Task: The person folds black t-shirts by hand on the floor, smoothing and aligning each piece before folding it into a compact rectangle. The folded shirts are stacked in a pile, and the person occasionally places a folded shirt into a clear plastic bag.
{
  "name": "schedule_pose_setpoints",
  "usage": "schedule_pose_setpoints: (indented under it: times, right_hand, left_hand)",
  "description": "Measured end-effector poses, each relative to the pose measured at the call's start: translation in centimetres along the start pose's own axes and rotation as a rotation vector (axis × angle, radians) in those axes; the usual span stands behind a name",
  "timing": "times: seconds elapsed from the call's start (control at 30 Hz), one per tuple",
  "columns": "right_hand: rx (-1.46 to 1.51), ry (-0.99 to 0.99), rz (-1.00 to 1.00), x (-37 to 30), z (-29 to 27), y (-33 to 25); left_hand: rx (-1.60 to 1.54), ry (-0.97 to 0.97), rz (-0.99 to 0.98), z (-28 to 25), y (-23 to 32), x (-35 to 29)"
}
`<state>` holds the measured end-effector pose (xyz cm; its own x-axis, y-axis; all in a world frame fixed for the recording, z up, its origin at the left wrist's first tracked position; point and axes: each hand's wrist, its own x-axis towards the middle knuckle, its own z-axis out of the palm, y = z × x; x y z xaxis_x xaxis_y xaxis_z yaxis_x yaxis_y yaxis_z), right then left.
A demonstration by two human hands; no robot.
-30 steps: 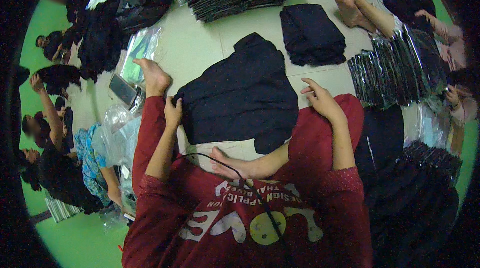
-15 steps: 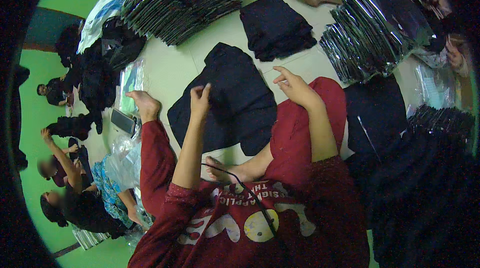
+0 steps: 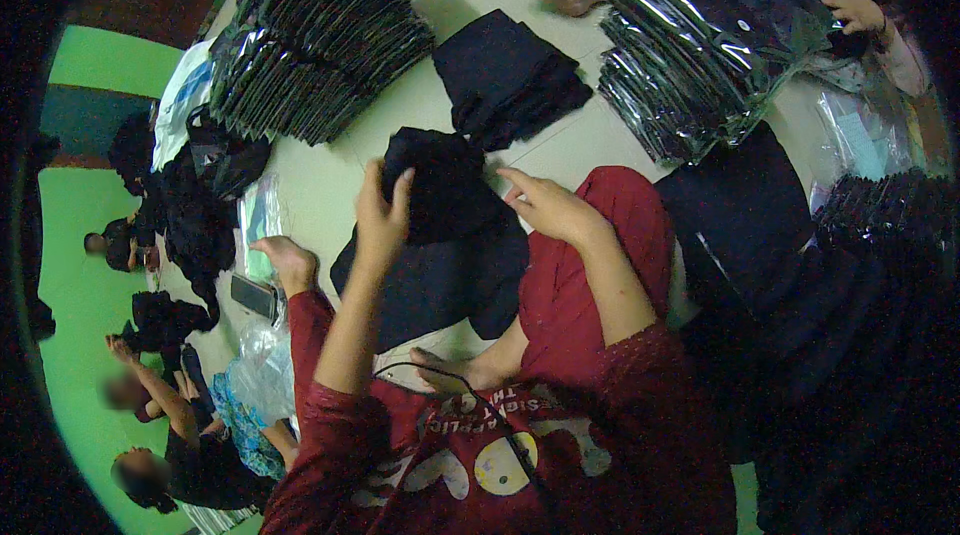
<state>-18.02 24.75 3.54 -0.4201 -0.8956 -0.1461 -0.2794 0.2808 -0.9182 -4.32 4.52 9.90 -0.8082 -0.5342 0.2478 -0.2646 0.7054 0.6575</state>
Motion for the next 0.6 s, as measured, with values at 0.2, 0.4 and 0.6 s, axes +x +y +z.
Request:
schedule_pose_setpoints:
  times: [0.2, 0.4, 0.6]
  right_hand:
    - [-0.004, 0.009, 0.013, -0.6, -0.5, 0.2]
    - [0.064, -0.017, 0.031, -0.6, -0.6, 0.0]
    - [0.048, -0.022, 0.024, -0.8, -0.7, -0.2]
  left_hand:
    - [-0.233, -0.26, 0.228, -6.0, 7.8, 14.6]
    - [0.058, -0.061, 0.263, -3.4, 3.7, 23.8]
    - [0.089, -0.008, 0.304, -0.1, 0.4, 9.8]
